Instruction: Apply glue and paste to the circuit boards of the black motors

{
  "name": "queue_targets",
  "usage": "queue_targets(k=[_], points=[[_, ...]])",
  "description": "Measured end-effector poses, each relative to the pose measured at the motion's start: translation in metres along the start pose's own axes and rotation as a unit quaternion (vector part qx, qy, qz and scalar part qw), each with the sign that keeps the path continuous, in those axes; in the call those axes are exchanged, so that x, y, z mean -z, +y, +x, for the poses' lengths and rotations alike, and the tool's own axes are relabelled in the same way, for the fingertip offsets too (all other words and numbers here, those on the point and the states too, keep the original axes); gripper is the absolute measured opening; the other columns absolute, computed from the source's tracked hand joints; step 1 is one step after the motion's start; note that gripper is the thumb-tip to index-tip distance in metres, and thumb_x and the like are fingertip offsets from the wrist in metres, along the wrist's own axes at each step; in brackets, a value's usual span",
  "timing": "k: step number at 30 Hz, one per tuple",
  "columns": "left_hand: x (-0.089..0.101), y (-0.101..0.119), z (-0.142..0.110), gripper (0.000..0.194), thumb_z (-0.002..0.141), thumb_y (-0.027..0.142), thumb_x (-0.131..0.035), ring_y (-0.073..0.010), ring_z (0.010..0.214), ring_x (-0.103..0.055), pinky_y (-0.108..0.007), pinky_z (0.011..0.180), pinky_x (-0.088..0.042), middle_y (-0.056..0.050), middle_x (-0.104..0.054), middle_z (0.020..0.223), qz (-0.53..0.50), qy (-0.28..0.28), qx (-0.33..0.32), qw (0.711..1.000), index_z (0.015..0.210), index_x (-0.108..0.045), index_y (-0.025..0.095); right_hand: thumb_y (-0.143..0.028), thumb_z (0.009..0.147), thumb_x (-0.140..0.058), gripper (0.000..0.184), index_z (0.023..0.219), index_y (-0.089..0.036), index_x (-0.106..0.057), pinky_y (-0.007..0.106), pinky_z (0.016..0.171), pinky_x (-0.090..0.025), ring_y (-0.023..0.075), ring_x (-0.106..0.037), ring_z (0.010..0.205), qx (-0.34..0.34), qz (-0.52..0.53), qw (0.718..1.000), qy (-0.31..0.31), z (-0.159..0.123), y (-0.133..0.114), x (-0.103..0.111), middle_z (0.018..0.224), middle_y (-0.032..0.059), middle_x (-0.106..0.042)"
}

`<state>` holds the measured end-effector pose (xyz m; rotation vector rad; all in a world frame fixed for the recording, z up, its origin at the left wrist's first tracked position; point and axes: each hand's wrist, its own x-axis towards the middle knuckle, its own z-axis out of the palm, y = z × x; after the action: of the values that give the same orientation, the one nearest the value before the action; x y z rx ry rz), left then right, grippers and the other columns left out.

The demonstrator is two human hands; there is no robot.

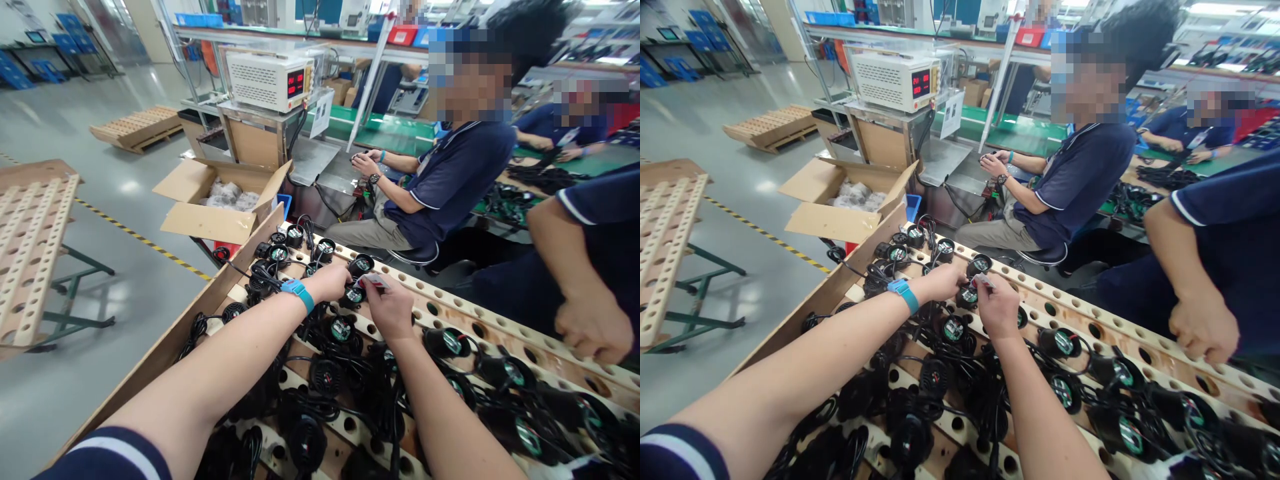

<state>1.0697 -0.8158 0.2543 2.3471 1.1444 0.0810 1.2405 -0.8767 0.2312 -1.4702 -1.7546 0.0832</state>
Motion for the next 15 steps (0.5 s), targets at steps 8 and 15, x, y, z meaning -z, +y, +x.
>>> queue_targets(k=[8, 15], points=[[-0.01, -0.008, 0.006, 0.04, 0.079, 0.008, -0.057, -0.024, 0.105, -0.069, -0.031, 0.093, -0.053, -0.009, -0.076, 0.11, 0.005, 0.006, -0.001, 1.0, 0.113, -0.075, 0.019, -0.034, 0.095, -0.053, 0.025, 0.075, -0.022, -0.063, 0.032, 0.068, -0.042, 0.0193, -0.059, 0.07, -0.021, 0.017, 0.999, -0.03, 0.005, -0.002, -0.002, 0.074, 0.0032, -0.065], [-0.012, -0.01, 0.007, 0.04, 0.076, 0.008, -0.06, -0.0223, 0.104, -0.069, -0.028, 0.095, -0.052, -0.008, -0.076, 0.108, 0.004, 0.012, 0.0, 1.0, 0.11, -0.076, 0.02, -0.043, 0.088, -0.063, 0.025, 0.079, -0.021, -0.071, 0.035, 0.071, -0.049, 0.0226, -0.066, 0.073, -0.081, 0.033, 0.996, 0.026, -0.001, -0.014, 0.03, 0.076, 0.005, -0.071]])
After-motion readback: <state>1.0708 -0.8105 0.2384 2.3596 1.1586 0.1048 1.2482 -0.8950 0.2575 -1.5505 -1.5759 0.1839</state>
